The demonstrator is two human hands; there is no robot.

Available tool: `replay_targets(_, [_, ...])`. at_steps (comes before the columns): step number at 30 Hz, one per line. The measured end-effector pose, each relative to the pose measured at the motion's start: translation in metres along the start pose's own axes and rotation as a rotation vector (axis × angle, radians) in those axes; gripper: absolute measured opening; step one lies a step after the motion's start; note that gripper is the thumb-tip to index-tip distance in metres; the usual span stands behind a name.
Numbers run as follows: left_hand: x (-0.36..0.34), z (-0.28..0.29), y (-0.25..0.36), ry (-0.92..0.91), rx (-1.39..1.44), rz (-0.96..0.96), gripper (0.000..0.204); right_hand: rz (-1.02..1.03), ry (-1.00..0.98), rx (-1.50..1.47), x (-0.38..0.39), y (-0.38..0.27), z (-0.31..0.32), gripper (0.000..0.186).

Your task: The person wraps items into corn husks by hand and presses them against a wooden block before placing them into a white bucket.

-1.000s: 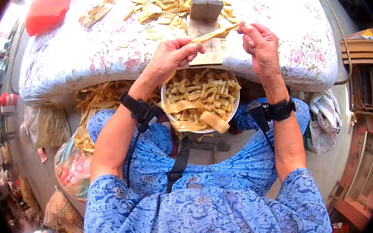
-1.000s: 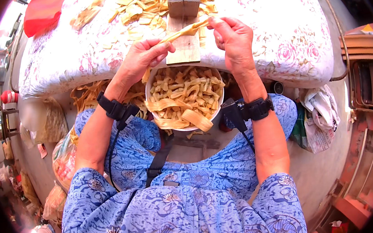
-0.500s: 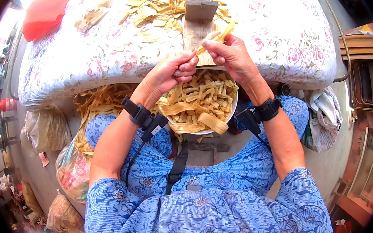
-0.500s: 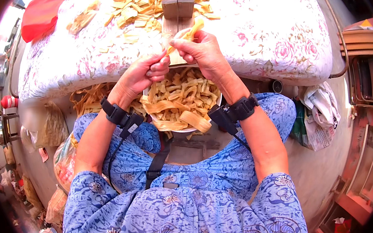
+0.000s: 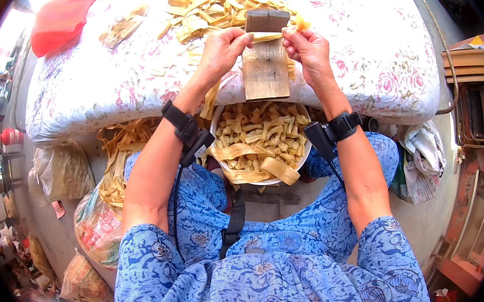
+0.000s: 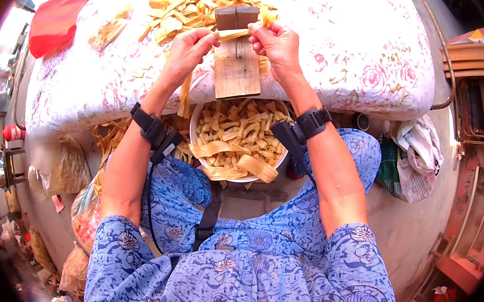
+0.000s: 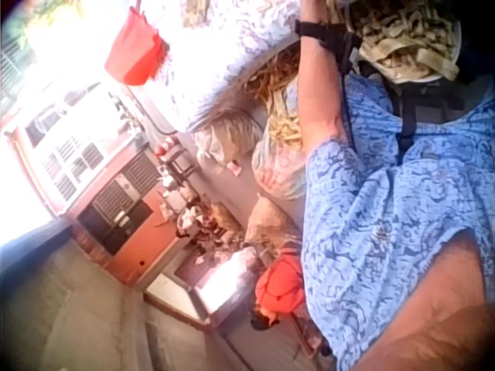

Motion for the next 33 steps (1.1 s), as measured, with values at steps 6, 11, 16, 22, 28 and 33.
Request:
replay_targets(6, [-0.005, 0.006, -0.032, 0.159, -0.201, -0.075, 0.018, 0.097, 0.05, 0.352, 0.0, 0.017, -0.004, 0.009])
replay_targets(11, [0.014, 0.008, -0.036, 0.138, -0.114, 0.018, 0.018, 0.11, -0.12, 0.571, 0.036, -0.005, -0.01, 0.01])
replay_targets(16, [0.017, 0.003, -0.011, 0.203, -0.201, -0.112, 0.02, 0.161, -0.013, 0.434, 0.038, -0.019, -0.005, 0.013])
replay_targets(22, [-0.002, 0.007, -0.017, 0.325, -0.347, -0.265, 0.02, 0.208, 0.003, 0.4, 0.003, -0.011, -0.008, 0.01])
replay_targets(28, [0.015, 0.016, -0.017, 0.227, -0.087, -0.052, 0.015, 0.073, -0.154, 0.649, 0.033, -0.007, 0.001, 0.011])
replay_targets(33, [0.048, -0.003, -0.002, 0.082, -0.093, -0.194, 0.012, 0.162, -0.434, 1.072, 0.083, -0.043, -0.017, 0.026])
Point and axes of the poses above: each hand's wrist, its own x-axis away from the middle knuckle, its own z-axis out of the back of the hand, y = z × x, the point moved 8 cm from there along -x, towards the middle knuckle, and after that the axes turned 9 degrees about x, right-handed, at the moved point
